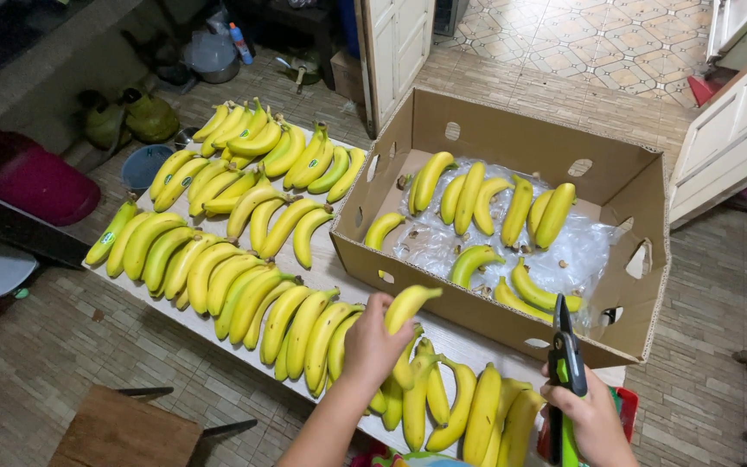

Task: The person uses shears to separate individual bananas from large bunches, placing the trimmed bananas into a cardboard box while organizing other bunches on the table.

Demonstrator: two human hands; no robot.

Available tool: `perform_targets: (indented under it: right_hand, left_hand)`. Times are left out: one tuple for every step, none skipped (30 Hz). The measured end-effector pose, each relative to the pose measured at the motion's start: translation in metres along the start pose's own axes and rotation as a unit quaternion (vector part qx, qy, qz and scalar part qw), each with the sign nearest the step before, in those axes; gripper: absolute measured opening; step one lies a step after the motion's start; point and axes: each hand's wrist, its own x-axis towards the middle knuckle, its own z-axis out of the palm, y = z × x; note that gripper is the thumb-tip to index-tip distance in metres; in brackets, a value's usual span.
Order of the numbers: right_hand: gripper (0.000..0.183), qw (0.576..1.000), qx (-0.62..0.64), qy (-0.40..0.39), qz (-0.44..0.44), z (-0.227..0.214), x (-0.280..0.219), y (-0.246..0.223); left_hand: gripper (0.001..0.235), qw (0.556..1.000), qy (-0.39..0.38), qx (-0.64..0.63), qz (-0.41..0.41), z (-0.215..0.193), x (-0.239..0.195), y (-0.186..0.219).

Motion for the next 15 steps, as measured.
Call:
perform_targets:
  right_hand:
    - [0.033,0.999,0.031,-0.009,0.029,0.001,-0.002,0.002]
    - [0.033,0.999,0.03,-0.01,0.029,0.005,-0.005,0.003]
    - [0.036,0.998,0.025,-0.04,0.037,0.009,-0.009,0.004]
    - [0.038,0.996,0.019,-0.071,0.044,0.013,-0.011,0.005]
    - [0.038,0.996,0.018,-0.072,0.044,0.021,-0.013,0.002]
    - [0.048,0.988,0.063,-0.121,0.066,0.029,-0.016,0.0]
    - [0.061,0.976,0.108,-0.17,0.088,0.037,-0.018,-0.003]
    - [0.061,0.975,0.106,-0.172,0.088,0.046,-0.007,0.011]
    - [0.068,0.968,0.076,-0.237,0.017,0.056,0.004,0.024]
    - [0.075,0.952,0.047,-0.298,-0.055,0.066,0.015,0.038]
    - [0.075,0.951,0.046,-0.3,-0.055,0.077,0.026,0.048]
    - [0.074,0.95,0.056,-0.307,-0.03,0.09,0.038,0.058]
    - [0.074,0.947,0.065,-0.314,-0.004,0.102,0.051,0.068]
    - [0.074,0.947,0.064,-0.316,-0.004,0.108,0.054,0.063]
    - [0.072,0.944,0.093,-0.316,-0.007,0.115,0.057,0.058]
  left_hand:
    - [0.036,0.999,0.013,0.031,0.004,0.012,0.003,-0.023]
    - [0.036,0.999,0.012,0.031,0.002,0.015,-0.002,-0.029]
    - [0.04,0.998,-0.039,0.041,-0.021,0.017,-0.008,-0.036]
    - [0.045,0.994,-0.091,0.049,-0.044,0.019,-0.013,-0.042]
    - [0.045,0.994,-0.09,0.049,-0.046,0.018,-0.018,-0.039]
    - [0.046,0.989,-0.122,0.033,-0.079,0.018,-0.024,-0.037]
    - [0.048,0.982,-0.154,0.016,-0.112,0.017,-0.031,-0.035]
    - [0.048,0.982,-0.153,0.015,-0.114,0.028,-0.03,-0.045]
    - [0.049,0.983,-0.142,-0.003,-0.113,0.038,-0.029,-0.055]
    - [0.051,0.985,-0.132,-0.02,-0.111,0.049,-0.027,-0.065]
    - [0.051,0.985,-0.131,-0.02,-0.112,0.045,-0.03,-0.062]
    - [0.049,0.981,-0.112,-0.068,-0.146,0.041,-0.032,-0.059]
    - [0.048,0.973,-0.093,-0.115,-0.178,0.037,-0.033,-0.056]
    - [0.048,0.973,-0.092,-0.116,-0.18,0.04,-0.033,-0.063]
    - [0.045,0.948,-0.077,-0.242,-0.191,0.043,-0.033,-0.071]
